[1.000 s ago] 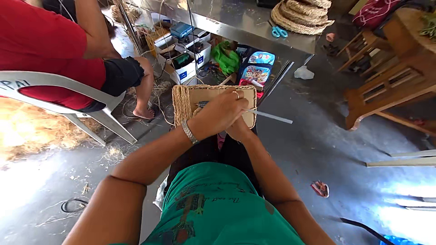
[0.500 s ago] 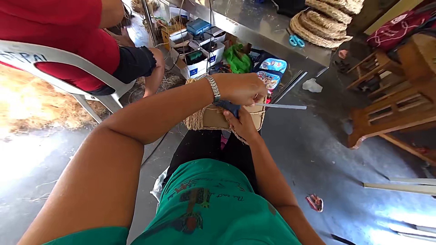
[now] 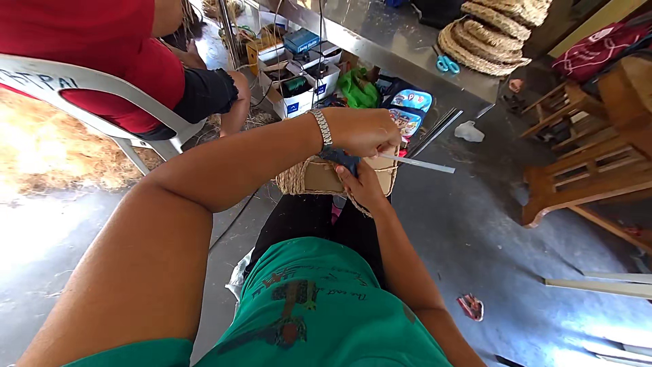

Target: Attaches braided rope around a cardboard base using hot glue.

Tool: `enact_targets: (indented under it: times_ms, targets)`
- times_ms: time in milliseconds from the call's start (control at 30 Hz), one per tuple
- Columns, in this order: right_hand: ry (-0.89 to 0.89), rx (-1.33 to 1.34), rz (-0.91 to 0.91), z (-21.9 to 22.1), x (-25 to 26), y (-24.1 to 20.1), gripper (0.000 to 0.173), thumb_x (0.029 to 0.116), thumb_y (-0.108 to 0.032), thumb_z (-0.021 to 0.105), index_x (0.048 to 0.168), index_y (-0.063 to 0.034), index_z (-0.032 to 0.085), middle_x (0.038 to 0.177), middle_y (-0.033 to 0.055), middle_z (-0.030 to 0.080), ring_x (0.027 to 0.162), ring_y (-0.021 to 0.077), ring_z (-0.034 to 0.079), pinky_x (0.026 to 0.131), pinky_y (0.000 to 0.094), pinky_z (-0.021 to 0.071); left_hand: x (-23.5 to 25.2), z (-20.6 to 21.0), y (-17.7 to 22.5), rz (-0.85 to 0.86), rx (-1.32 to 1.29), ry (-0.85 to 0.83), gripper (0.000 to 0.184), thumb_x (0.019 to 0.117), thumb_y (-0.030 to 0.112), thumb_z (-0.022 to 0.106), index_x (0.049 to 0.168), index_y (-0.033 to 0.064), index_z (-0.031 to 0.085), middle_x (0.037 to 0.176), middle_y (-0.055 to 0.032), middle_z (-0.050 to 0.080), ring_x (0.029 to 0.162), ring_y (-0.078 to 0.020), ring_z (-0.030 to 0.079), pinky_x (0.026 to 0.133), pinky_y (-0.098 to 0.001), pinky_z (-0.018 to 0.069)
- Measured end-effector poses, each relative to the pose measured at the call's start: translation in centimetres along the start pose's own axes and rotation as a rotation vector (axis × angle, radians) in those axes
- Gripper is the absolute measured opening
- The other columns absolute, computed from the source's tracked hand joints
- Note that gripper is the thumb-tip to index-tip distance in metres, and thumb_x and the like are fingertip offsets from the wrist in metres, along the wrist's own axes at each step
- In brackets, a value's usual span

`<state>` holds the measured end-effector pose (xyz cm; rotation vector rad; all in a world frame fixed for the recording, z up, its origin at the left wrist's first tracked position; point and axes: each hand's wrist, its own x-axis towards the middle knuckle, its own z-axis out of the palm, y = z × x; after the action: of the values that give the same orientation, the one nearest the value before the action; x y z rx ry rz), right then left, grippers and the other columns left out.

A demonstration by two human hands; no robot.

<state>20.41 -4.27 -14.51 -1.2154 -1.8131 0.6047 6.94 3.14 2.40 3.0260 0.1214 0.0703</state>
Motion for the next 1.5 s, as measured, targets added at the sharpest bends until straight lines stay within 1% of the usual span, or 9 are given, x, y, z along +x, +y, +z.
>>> enact_targets:
  times_ms: [367,433,467,533,667,733,900,1100,1500]
  targets:
    - [0.004,-0.061,-0.006,0.2,0.2,-0.1,0.049,0.1054,-0.049,0.053,0.108,-0.0016,0.063,0.070,0.0069,0.059,0.055,0.0152,0.059,0.055,0.0340,0.0552,-0.3,0.0,0.5,-0.008,0.036,-0.024,0.008,0.0926,0.001,0.066,0.100,0.0022,0.069,0.084,-0.0094,0.065,0.079,-0.0235,0.062,0.075,-0.0405,0.0503]
    - [0.012,-0.066,-0.025,0.1,0.1,0.0,0.046,0.1059,-0.047,0.053,0.110,-0.0019,0.063,0.070,0.0062,0.060,0.055,0.0139,0.059,0.054,0.0327,0.0556,-0.8,0.6,0.2,-0.001,-0.033,0.038,0.015,0.0936,0.005,0.066,0.107,0.0022,0.070,0.089,-0.0101,0.068,0.084,-0.0247,0.064,0.080,-0.0421,0.0508]
    - [0.014,-0.067,-0.023,0.0,0.1,0.0,0.046,0.1060,-0.046,0.054,0.112,-0.0019,0.062,0.071,0.0067,0.060,0.055,0.0139,0.060,0.054,0.0327,0.0560,-1.3,0.9,0.0,-0.019,-0.094,0.089,0.026,0.0943,0.008,0.067,0.120,0.0030,0.069,0.099,-0.0118,0.072,0.092,-0.0267,0.067,0.088,-0.0441,0.0519]
    - [0.002,-0.058,-0.011,-0.3,0.0,0.0,0.045,0.1063,-0.045,0.054,0.119,-0.0018,0.062,0.079,0.0093,0.062,0.059,0.0153,0.060,0.057,0.0342,0.0567,-3.3,1.5,-0.3,-0.114,-0.239,0.254,0.046,0.0987,0.016,0.065,0.144,0.0085,0.057,0.128,-0.0125,0.069,0.112,-0.0281,0.067,0.100,-0.0454,0.0517]
    - [-0.008,-0.063,-0.015,-0.5,-0.3,-0.1,0.047,0.1057,-0.044,0.055,0.127,-0.0022,0.060,0.089,0.0123,0.065,0.062,0.0163,0.062,0.059,0.0357,0.0579,-9.5,5.9,-0.4,-0.484,-0.318,0.832,0.060,0.1008,0.028,0.062,0.155,0.0119,0.043,0.155,-0.0095,0.048,0.132,-0.0270,0.054,0.105,-0.0454,0.0494]
    - [-0.022,-0.070,0.013,-0.7,-0.3,-0.4,0.049,0.1056,-0.045,0.055,0.130,-0.0028,0.059,0.090,0.0125,0.065,0.063,0.0169,0.063,0.059,0.0365,0.0580,-12.0,10.8,-0.3,-0.684,-0.372,1.051,0.075,0.0955,0.036,0.068,0.158,0.0091,0.036,0.161,-0.0151,0.037,0.142,-0.0318,0.043,0.111,-0.0510,0.0437]
    - [-0.073,-0.140,0.021,-1.1,-0.3,-1.4,0.051,0.1063,-0.046,0.052,0.130,-0.0005,0.058,0.087,0.0140,0.064,0.066,0.0203,0.064,0.062,0.0402,0.0582,-13.2,19.6,1.2,-0.853,-0.667,1.042,0.116,0.0842,0.046,0.080,0.165,0.0103,0.004,0.168,-0.0191,0.019,0.151,-0.0259,0.033,0.121,-0.0447,0.0347]
    - [-0.126,-0.272,-0.140,-2.2,0.8,-1.7,0.048,0.1057,-0.043,0.054,0.123,-0.0001,0.064,0.104,0.0162,0.068,0.087,0.0229,0.068,0.083,0.0428,0.0577,-11.5,20.4,0.5,-0.869,-0.650,1.117,0.104,0.0879,0.039,0.076,0.164,0.0083,0.012,0.166,-0.0182,0.027,0.149,-0.0240,0.037,0.120,-0.0419,0.0353]
    - [-0.159,-0.312,-0.164,-2.9,1.9,-2.8,0.047,0.1046,-0.041,0.057,0.123,0.0012,0.065,0.110,0.0187,0.067,0.095,0.0248,0.068,0.088,0.0427,0.0568,-11.3,20.8,0.2,-0.817,-0.681,1.161,0.100,0.0868,0.037,0.075,0.162,0.0072,0.017,0.162,-0.0174,0.033,0.145,-0.0208,0.041,0.118,-0.0385,0.0382]
